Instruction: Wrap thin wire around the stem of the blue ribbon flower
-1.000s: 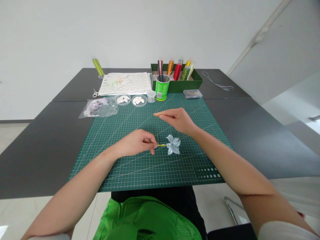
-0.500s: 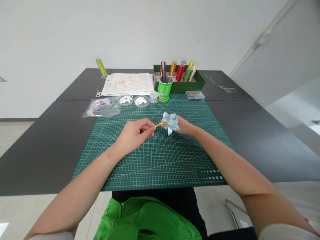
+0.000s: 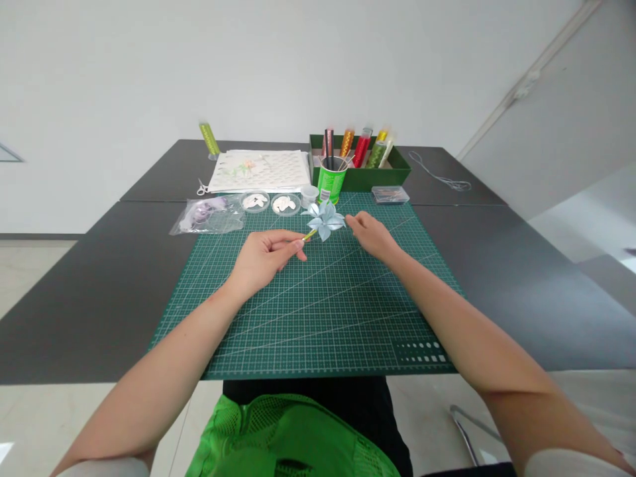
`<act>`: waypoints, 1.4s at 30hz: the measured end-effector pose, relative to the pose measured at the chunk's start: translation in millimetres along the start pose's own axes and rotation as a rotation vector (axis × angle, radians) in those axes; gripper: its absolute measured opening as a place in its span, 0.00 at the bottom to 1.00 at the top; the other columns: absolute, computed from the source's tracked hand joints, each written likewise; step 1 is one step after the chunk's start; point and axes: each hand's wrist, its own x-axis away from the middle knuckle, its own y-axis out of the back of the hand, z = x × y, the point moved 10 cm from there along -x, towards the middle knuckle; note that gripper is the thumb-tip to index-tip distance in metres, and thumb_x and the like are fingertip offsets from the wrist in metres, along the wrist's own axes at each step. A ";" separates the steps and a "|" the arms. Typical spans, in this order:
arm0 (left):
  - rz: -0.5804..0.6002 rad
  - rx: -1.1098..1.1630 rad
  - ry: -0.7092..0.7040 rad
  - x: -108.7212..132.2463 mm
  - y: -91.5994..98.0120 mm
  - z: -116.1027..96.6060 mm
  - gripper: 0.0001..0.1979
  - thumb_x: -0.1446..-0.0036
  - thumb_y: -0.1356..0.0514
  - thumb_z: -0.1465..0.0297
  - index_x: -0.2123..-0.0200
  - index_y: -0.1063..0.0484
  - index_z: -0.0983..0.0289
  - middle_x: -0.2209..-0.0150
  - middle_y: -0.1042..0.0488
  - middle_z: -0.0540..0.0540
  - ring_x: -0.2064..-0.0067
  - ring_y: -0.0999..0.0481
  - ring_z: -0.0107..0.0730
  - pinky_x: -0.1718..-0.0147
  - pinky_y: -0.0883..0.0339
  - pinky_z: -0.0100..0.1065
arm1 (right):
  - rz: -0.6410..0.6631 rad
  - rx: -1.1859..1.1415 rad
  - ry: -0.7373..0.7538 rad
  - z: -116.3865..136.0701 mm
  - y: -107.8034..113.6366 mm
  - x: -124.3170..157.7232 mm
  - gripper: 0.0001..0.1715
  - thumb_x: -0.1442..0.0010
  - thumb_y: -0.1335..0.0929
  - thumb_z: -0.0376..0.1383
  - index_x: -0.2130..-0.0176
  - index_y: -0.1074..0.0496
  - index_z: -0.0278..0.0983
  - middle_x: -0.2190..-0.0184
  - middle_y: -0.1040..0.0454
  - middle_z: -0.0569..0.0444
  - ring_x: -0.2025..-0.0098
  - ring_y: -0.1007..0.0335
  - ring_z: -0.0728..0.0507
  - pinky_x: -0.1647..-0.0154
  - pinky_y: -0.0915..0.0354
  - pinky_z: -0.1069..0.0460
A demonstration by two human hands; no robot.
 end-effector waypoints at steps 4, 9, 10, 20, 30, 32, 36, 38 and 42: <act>0.010 0.054 0.011 -0.7 -2.3 2.0 0.13 0.43 0.34 0.63 0.61 0.17 0.66 0.74 0.20 0.53 0.81 0.41 0.19 0.82 0.46 0.25 | -0.308 0.171 0.249 35.2 21.5 17.5 0.07 0.36 0.35 0.38 0.59 0.33 0.37 0.53 0.27 0.41 0.46 0.34 0.34 0.37 0.46 0.34; 0.002 0.026 0.008 -2.2 -1.7 4.7 0.14 0.43 0.35 0.62 0.60 0.17 0.66 0.74 0.20 0.53 0.81 0.42 0.20 0.82 0.46 0.26 | 0.274 -0.525 0.275 67.9 -48.5 49.8 0.21 0.31 0.40 0.49 0.52 0.26 0.40 0.54 0.22 0.48 0.49 0.26 0.41 0.41 0.34 0.42; -0.004 0.019 0.007 -2.6 -1.2 5.7 0.14 0.43 0.35 0.62 0.59 0.17 0.66 0.75 0.21 0.53 0.81 0.41 0.20 0.82 0.46 0.26 | 0.388 -0.627 0.242 73.5 -61.9 59.9 0.23 0.31 0.39 0.50 0.51 0.25 0.40 0.57 0.21 0.49 0.52 0.25 0.41 0.43 0.32 0.42; -0.080 -0.038 0.020 -5.8 8.3 9.7 0.16 0.43 0.36 0.61 0.59 0.17 0.66 0.72 0.20 0.54 0.80 0.41 0.21 0.81 0.46 0.26 | 0.040 -0.139 0.551 106.4 -31.2 96.7 0.10 0.32 0.34 0.38 0.60 0.23 0.37 0.83 0.40 0.64 0.82 0.47 0.54 0.77 0.48 0.55; 0.169 -0.181 0.178 -0.6 -17.0 26.1 0.14 0.42 0.37 0.60 0.63 0.18 0.64 0.73 0.19 0.53 0.82 0.40 0.22 0.83 0.48 0.26 | 0.019 -0.301 0.507 117.6 11.3 94.0 0.14 0.37 0.29 0.45 0.63 0.15 0.41 0.88 0.41 0.61 0.83 0.49 0.52 0.80 0.47 0.54; 0.228 -0.188 0.194 1.9 -23.7 28.7 0.13 0.42 0.37 0.61 0.64 0.19 0.64 0.74 0.19 0.53 0.82 0.40 0.22 0.83 0.49 0.26 | 0.017 -0.338 0.487 115.4 16.5 90.2 0.14 0.38 0.28 0.45 0.62 0.14 0.41 0.87 0.36 0.59 0.82 0.46 0.51 0.80 0.46 0.53; 0.352 -0.214 0.255 9.9 -37.2 36.7 0.11 0.42 0.37 0.61 0.64 0.22 0.63 0.71 0.17 0.53 0.81 0.36 0.24 0.82 0.45 0.26 | 0.049 -0.304 0.502 114.0 17.2 83.8 0.12 0.39 0.28 0.43 0.60 0.14 0.41 0.79 0.23 0.55 0.79 0.38 0.50 0.79 0.43 0.53; 0.449 -0.232 0.259 16.4 -47.4 37.5 0.10 0.42 0.37 0.61 0.65 0.23 0.61 0.71 0.17 0.51 0.80 0.33 0.25 0.82 0.43 0.26 | 0.091 -0.257 0.506 112.0 12.1 80.4 0.12 0.38 0.28 0.43 0.59 0.14 0.42 0.75 0.20 0.54 0.77 0.33 0.49 0.78 0.41 0.53; 0.580 -0.239 0.233 28.1 -62.4 33.5 0.09 0.41 0.38 0.62 0.66 0.23 0.61 0.70 0.16 0.50 0.79 0.32 0.24 0.80 0.41 0.26 | 0.162 -0.201 0.497 102.8 -0.9 71.1 0.13 0.38 0.28 0.42 0.57 0.15 0.41 0.69 0.16 0.52 0.68 0.22 0.44 0.71 0.32 0.52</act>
